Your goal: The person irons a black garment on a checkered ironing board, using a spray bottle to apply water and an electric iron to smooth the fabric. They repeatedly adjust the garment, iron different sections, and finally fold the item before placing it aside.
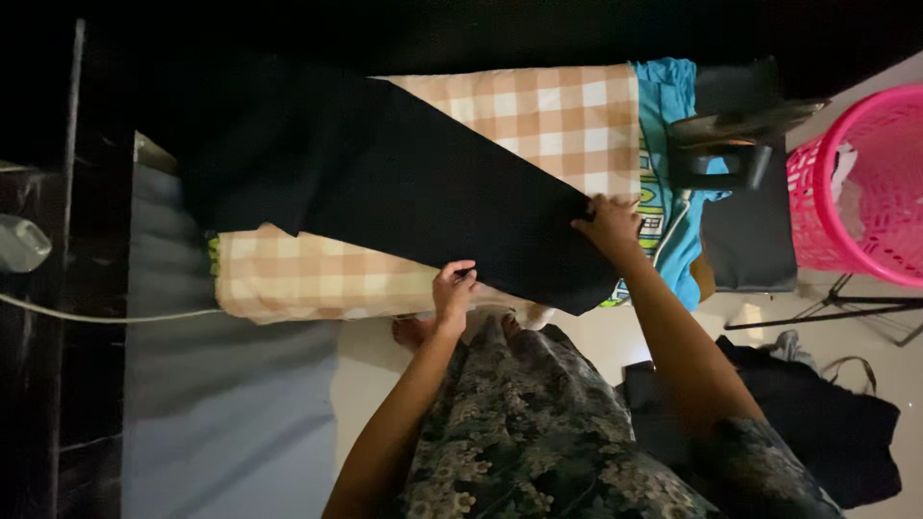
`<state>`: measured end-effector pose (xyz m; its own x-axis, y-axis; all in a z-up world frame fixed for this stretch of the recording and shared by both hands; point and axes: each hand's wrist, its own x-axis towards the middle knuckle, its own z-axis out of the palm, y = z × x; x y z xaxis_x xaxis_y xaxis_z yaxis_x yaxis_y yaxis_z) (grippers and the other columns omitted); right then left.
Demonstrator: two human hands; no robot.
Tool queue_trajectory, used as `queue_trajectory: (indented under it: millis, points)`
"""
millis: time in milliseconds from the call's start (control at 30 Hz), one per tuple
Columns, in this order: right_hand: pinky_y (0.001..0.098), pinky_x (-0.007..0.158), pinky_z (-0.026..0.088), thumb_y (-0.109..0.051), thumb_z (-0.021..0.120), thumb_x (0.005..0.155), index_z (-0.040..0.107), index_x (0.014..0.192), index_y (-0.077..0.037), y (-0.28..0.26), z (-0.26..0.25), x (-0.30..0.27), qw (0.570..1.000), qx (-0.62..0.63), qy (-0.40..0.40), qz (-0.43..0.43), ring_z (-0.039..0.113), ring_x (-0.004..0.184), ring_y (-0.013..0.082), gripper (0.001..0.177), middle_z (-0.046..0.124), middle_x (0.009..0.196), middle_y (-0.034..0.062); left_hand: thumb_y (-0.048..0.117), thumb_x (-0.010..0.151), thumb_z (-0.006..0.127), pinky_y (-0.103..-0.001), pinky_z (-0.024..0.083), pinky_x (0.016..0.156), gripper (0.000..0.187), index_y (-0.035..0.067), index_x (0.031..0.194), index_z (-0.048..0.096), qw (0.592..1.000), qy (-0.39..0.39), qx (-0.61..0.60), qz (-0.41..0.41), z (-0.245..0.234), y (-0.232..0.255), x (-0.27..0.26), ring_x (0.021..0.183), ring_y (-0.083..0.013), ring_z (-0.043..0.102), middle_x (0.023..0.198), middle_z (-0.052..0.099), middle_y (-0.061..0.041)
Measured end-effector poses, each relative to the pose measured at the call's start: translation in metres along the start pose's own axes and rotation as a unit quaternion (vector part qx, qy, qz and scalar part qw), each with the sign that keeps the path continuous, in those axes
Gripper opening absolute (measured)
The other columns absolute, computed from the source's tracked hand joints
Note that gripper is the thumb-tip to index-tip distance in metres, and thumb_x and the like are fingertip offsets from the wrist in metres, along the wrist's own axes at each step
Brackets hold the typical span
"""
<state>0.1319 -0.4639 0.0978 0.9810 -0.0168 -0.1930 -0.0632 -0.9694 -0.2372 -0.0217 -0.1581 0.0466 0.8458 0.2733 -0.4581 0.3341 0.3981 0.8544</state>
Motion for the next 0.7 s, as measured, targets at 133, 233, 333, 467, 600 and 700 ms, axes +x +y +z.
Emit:
queue_trajectory:
  millis: [133, 233, 333, 467, 600, 700]
  points:
    - [0.062, 0.095, 0.043, -0.056, 0.084, 0.072, 0.059, 0.132, -0.006, 0.013, -0.004, 0.002, 0.998, 0.009, 0.053, -0.027, 0.051, 0.125, 0.0438, 0.082, 0.06, 0.127, 0.0202, 0.001, 0.092, 0.072, -0.026, 0.053, 0.06, 0.016, 0.004, 0.108, 0.073, 0.998, -0.024, 0.047, -0.021, 0.0, 0.039, -0.014, 0.064, -0.01, 0.062, 0.076, 0.063, -0.001]
    - [0.063, 0.095, 0.04, -0.049, 0.08, 0.077, 0.072, 0.121, -0.019, 0.009, -0.011, 0.003, 0.997, -0.05, -0.015, -0.055, 0.053, 0.121, 0.0428, 0.054, 0.065, 0.118, 0.016, 0.002, 0.092, 0.071, -0.026, 0.053, 0.061, 0.015, 0.003, 0.107, 0.072, 0.997, -0.036, 0.053, -0.053, 0.004, 0.057, -0.019, 0.066, -0.0108, 0.064, 0.08, 0.065, -0.001]
    - [0.047, 0.1, 0.052, -0.049, 0.064, 0.103, 0.074, 0.118, -0.011, 0.015, -0.039, -0.004, 0.993, 0.038, -0.017, -0.109, 0.066, 0.112, 0.0396, 0.042, 0.07, 0.117, 0.0202, 0.004, 0.093, 0.072, -0.026, 0.054, 0.064, 0.016, 0.001, 0.109, 0.073, 0.992, -0.092, 0.064, -0.061, 0.011, 0.08, -0.031, 0.071, -0.0126, 0.067, 0.084, 0.068, -0.005]
    - [0.0382, 0.087, 0.05, -0.036, 0.064, 0.101, 0.071, 0.126, -0.007, 0.068, -0.118, -0.068, 0.942, 0.326, 0.029, 0.081, 0.068, 0.099, 0.0257, 0.04, 0.072, 0.11, 0.0149, 0.008, 0.086, 0.071, -0.028, 0.065, 0.072, 0.028, 0.006, 0.113, 0.07, 0.959, -0.217, 0.148, -0.108, 0.041, 0.111, -0.072, 0.08, -0.0142, 0.075, 0.095, 0.075, -0.009]
    - [0.0362, 0.08, 0.048, -0.036, 0.071, 0.104, 0.074, 0.118, 0.001, 0.121, -0.168, -0.122, 0.964, 0.251, 0.0, 0.09, 0.061, 0.087, 0.0217, 0.04, 0.072, 0.092, 0.0171, 0.003, 0.091, 0.069, -0.031, 0.066, 0.071, 0.021, -0.004, 0.111, 0.07, 0.934, -0.295, 0.152, -0.129, 0.089, 0.111, -0.118, 0.082, -0.0203, 0.078, 0.104, 0.075, -0.017]
    - [0.0354, 0.084, 0.046, -0.036, 0.069, 0.105, 0.075, 0.122, -0.003, 0.152, -0.163, -0.144, 0.969, 0.227, 0.016, 0.091, 0.063, 0.092, 0.0215, 0.038, 0.073, 0.101, 0.0177, -0.004, 0.093, 0.068, -0.032, 0.066, 0.076, 0.021, -0.007, 0.114, 0.069, 0.904, -0.363, 0.084, -0.211, 0.104, 0.101, -0.13, 0.088, -0.0257, 0.078, 0.106, 0.072, -0.02]
